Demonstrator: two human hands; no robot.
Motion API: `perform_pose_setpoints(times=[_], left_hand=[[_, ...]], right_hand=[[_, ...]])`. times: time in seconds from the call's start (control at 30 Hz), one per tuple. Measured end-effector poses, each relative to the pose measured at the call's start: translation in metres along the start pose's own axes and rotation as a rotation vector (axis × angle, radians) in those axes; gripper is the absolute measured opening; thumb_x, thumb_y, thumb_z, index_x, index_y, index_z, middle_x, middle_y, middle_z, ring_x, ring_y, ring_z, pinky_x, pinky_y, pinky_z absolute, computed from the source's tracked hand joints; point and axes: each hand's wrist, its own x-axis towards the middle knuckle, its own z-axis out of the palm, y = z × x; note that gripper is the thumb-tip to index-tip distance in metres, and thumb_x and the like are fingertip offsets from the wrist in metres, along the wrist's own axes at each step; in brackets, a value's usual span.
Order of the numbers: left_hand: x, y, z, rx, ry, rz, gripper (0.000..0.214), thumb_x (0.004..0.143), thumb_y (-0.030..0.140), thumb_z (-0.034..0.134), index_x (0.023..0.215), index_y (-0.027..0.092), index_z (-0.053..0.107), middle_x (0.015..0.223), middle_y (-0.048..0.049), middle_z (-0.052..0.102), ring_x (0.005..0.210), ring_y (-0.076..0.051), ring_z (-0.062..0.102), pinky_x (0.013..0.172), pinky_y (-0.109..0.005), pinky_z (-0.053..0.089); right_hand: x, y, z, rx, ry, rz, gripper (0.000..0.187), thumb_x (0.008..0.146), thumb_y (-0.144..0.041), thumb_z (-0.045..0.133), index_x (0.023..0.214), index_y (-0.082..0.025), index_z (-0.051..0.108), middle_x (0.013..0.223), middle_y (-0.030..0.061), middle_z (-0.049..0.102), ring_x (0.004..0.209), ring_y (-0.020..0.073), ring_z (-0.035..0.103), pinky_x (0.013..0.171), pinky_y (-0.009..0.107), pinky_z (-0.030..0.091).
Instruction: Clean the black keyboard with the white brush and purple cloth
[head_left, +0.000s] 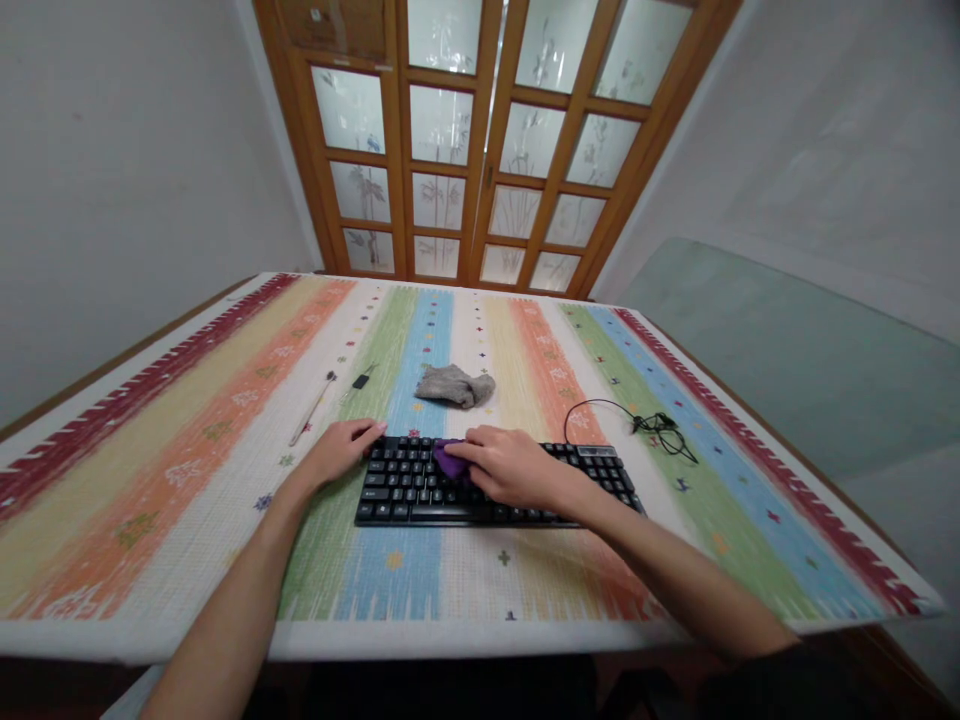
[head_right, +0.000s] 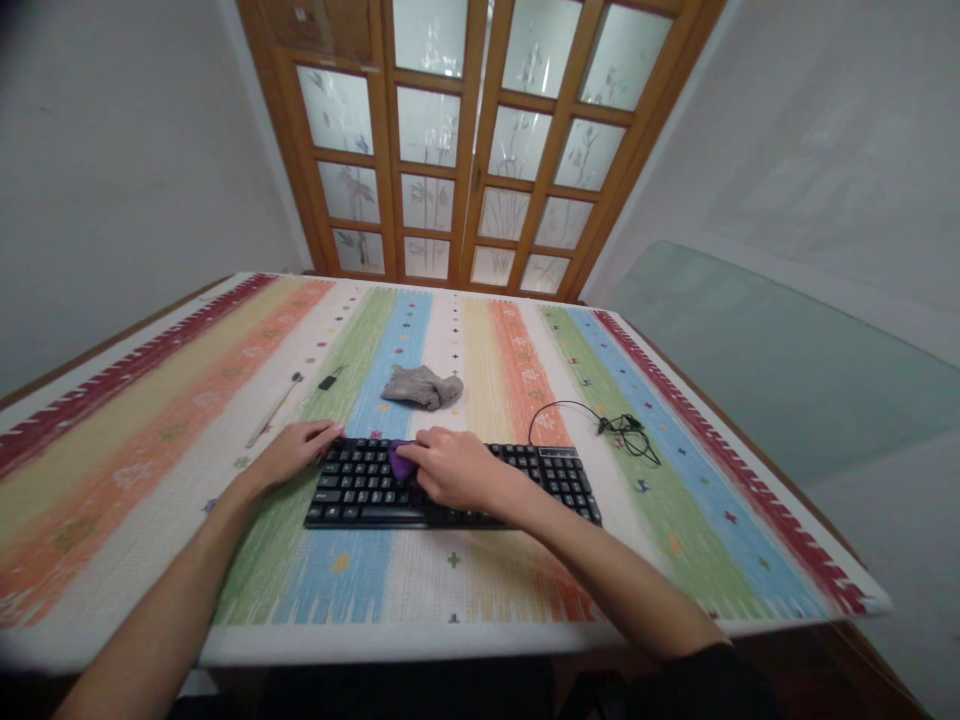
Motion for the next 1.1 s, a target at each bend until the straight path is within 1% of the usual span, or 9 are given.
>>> perform_pose_setpoints(times=[0.1, 0.23, 0.33, 0.47, 0.6, 0.73, 0.9, 1.1], left_hand=[[0.0, 0.002, -0.001, -0.001, 0.008, -0.002, 0.056, 0.086, 0.067, 0.037, 0.065, 0.02, 0.058, 0.06, 0.0001, 0.055, 0.065, -0.02, 0.052, 0.063, -0.029, 0.039], [0.0, 0.002, -0.001, -0.004, 0.016, -0.001, 0.054, 0.085, 0.067, 0.038, 0.064, 0.02, 0.056, 0.055, 0.0013, 0.051, 0.061, -0.019, 0.049, 0.06, -0.029, 0.038], [0.001, 0.001, 0.0, -0.015, 0.016, 0.0, 0.053, 0.085, 0.066, 0.04, 0.063, 0.02, 0.055, 0.056, 0.001, 0.054, 0.06, -0.019, 0.05, 0.06, -0.029, 0.038], [0.001, 0.0, 0.0, -0.027, 0.017, -0.012, 0.052, 0.085, 0.065, 0.041, 0.062, 0.02, 0.054, 0.056, 0.001, 0.054, 0.059, -0.018, 0.05, 0.06, -0.029, 0.038], [0.001, -0.001, 0.001, -0.034, 0.019, -0.018, 0.053, 0.085, 0.065, 0.041, 0.063, 0.02, 0.057, 0.056, 0.0008, 0.054, 0.059, -0.018, 0.051, 0.06, -0.029, 0.038], [0.001, -0.002, 0.001, -0.014, 0.023, -0.012, 0.054, 0.085, 0.065, 0.04, 0.064, 0.02, 0.058, 0.056, 0.001, 0.054, 0.059, -0.018, 0.05, 0.06, -0.029, 0.038], [0.001, -0.003, 0.0, 0.007, 0.022, 0.005, 0.055, 0.086, 0.066, 0.038, 0.064, 0.02, 0.058, 0.057, 0.0009, 0.054, 0.06, -0.018, 0.051, 0.061, -0.029, 0.039], [0.001, -0.004, 0.001, 0.006, 0.02, 0.008, 0.055, 0.086, 0.067, 0.039, 0.064, 0.02, 0.059, 0.055, 0.0012, 0.053, 0.06, -0.018, 0.051, 0.062, -0.028, 0.04]], right_hand=[[0.024, -0.022, 0.013, -0.001, -0.02, -0.115, 0.037, 0.093, -0.018, 0.045, 0.127, -0.017, 0.06, 0.103, 0.01, 0.065, 0.086, 0.0207, 0.061, 0.068, 0.031, 0.047], [0.053, -0.045, 0.023, -0.016, -0.005, -0.248, 0.032, 0.094, -0.02, 0.044, 0.121, -0.014, 0.061, 0.104, 0.0116, 0.065, 0.089, 0.0228, 0.062, 0.065, 0.032, 0.05], [0.071, -0.056, 0.029, -0.035, 0.01, -0.284, 0.03, 0.095, -0.021, 0.044, 0.118, -0.012, 0.061, 0.105, 0.0134, 0.066, 0.091, 0.0239, 0.063, 0.064, 0.033, 0.052], [0.086, -0.063, 0.037, -0.058, -0.026, -0.264, 0.028, 0.096, -0.026, 0.043, 0.107, -0.013, 0.066, 0.1, 0.0147, 0.069, 0.091, 0.0257, 0.066, 0.067, 0.035, 0.054], [0.089, -0.065, 0.04, -0.072, -0.052, -0.234, 0.03, 0.097, -0.028, 0.042, 0.11, -0.014, 0.066, 0.095, 0.0138, 0.072, 0.088, 0.0269, 0.068, 0.068, 0.038, 0.056], [0.086, -0.061, 0.036, -0.083, -0.094, -0.227, 0.03, 0.096, -0.027, 0.044, 0.111, -0.014, 0.066, 0.096, 0.0142, 0.073, 0.088, 0.0273, 0.069, 0.069, 0.039, 0.056], [0.076, -0.054, 0.029, -0.075, -0.158, -0.187, 0.03, 0.096, -0.026, 0.044, 0.107, -0.016, 0.07, 0.095, 0.0133, 0.073, 0.087, 0.0277, 0.07, 0.068, 0.038, 0.055], [0.064, -0.049, 0.027, -0.069, -0.164, -0.151, 0.031, 0.096, -0.026, 0.043, 0.113, -0.018, 0.068, 0.094, 0.0129, 0.073, 0.084, 0.0275, 0.07, 0.065, 0.037, 0.054]])
